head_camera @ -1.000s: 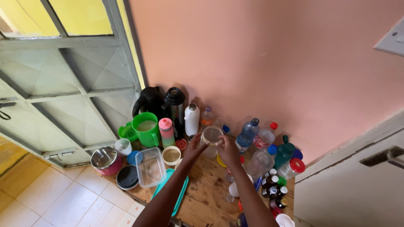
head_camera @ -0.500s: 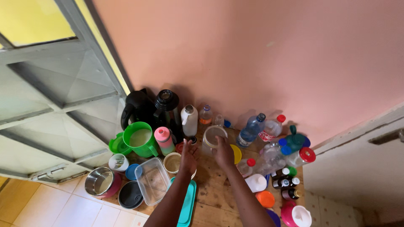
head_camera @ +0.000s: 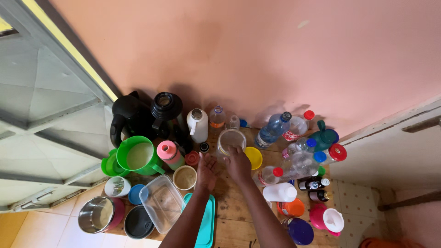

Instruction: The person opens and closes several plastic containers and bottles on a wooden table, including a white bottle, an orange-lidded jar, a purple-lidded jar, a clear rectangular container, and a large clear jar with a yellow lid. The person handles each item by hand, securing lids and placing them back on the table.

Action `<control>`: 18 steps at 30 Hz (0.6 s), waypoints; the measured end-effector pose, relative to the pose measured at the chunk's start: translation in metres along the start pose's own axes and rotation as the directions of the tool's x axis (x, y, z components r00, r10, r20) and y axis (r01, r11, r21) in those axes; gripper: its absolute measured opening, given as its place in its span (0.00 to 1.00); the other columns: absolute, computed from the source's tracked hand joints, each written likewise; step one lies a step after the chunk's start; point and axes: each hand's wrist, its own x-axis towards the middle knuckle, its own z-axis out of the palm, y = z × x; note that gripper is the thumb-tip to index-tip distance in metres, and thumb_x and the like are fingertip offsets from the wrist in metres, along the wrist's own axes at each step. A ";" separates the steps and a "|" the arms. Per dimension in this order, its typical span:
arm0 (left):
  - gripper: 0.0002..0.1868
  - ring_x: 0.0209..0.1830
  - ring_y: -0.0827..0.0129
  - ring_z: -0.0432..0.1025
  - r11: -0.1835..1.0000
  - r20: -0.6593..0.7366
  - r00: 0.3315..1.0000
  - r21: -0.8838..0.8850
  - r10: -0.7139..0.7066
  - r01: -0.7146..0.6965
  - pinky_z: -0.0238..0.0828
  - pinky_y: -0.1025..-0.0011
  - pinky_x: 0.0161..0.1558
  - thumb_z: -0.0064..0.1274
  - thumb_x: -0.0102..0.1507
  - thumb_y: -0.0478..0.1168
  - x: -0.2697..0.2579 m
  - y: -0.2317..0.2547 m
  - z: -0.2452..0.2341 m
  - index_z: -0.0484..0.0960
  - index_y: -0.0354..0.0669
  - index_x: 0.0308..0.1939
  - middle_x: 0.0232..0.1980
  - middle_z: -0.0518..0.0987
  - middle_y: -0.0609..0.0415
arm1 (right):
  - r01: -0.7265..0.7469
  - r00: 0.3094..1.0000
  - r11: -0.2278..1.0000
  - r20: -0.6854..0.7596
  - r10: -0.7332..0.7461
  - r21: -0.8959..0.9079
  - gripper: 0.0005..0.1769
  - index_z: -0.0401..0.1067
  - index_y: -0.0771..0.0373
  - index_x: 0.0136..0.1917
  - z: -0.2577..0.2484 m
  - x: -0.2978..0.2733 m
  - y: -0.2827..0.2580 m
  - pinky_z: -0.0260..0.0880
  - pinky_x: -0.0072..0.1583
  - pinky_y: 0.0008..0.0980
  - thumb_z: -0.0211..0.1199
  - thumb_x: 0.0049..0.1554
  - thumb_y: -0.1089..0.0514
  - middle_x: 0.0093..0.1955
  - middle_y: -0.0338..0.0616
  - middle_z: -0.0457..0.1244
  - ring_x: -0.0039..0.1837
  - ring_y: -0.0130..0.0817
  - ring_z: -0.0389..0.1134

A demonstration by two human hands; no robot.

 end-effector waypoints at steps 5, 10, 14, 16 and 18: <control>0.50 0.78 0.52 0.54 1.000 0.037 0.999 -0.015 -0.010 0.011 0.50 0.41 0.70 0.41 0.60 0.75 0.001 -0.004 -0.003 0.56 0.52 0.79 0.78 0.61 0.43 | 0.065 0.997 0.998 -0.039 -0.065 -0.009 0.14 0.74 0.64 0.51 0.003 0.003 0.006 0.69 0.54 0.49 0.70 0.52 0.57 0.53 0.54 0.66 0.55 0.55 0.68; 0.50 0.77 0.53 0.55 0.999 0.031 1.000 -0.043 0.000 0.002 0.51 0.43 0.70 0.41 0.61 0.74 -0.007 0.000 0.001 0.58 0.50 0.78 0.77 0.62 0.41 | 0.056 0.998 0.998 -0.030 -0.057 -0.030 0.13 0.74 0.67 0.48 -0.006 0.001 0.006 0.69 0.54 0.49 0.70 0.53 0.56 0.50 0.55 0.66 0.53 0.56 0.68; 0.49 0.76 0.56 0.56 0.999 0.063 0.998 -0.043 0.006 -0.003 0.47 0.47 0.71 0.39 0.61 0.76 -0.021 0.007 0.004 0.58 0.52 0.78 0.75 0.65 0.46 | 0.118 0.989 0.993 -0.090 -0.115 0.026 0.13 0.75 0.67 0.48 -0.033 -0.007 -0.008 0.69 0.53 0.47 0.70 0.52 0.57 0.49 0.53 0.67 0.52 0.55 0.69; 0.49 0.76 0.55 0.57 0.998 0.058 0.998 -0.067 0.010 -0.006 0.47 0.46 0.71 0.39 0.60 0.76 -0.028 0.010 0.008 0.59 0.53 0.77 0.75 0.65 0.46 | 0.116 0.990 0.993 -0.089 -0.112 0.034 0.13 0.75 0.67 0.47 -0.054 -0.016 -0.020 0.70 0.52 0.46 0.70 0.52 0.57 0.48 0.52 0.67 0.51 0.53 0.69; 0.49 0.75 0.55 0.57 0.997 0.064 0.998 -0.080 0.006 -0.001 0.47 0.44 0.71 0.39 0.60 0.76 -0.034 0.015 0.015 0.60 0.53 0.77 0.74 0.65 0.46 | 0.123 0.988 0.991 -0.099 -0.118 0.044 0.13 0.75 0.67 0.47 -0.078 -0.024 -0.034 0.70 0.51 0.45 0.71 0.53 0.56 0.48 0.50 0.67 0.50 0.52 0.69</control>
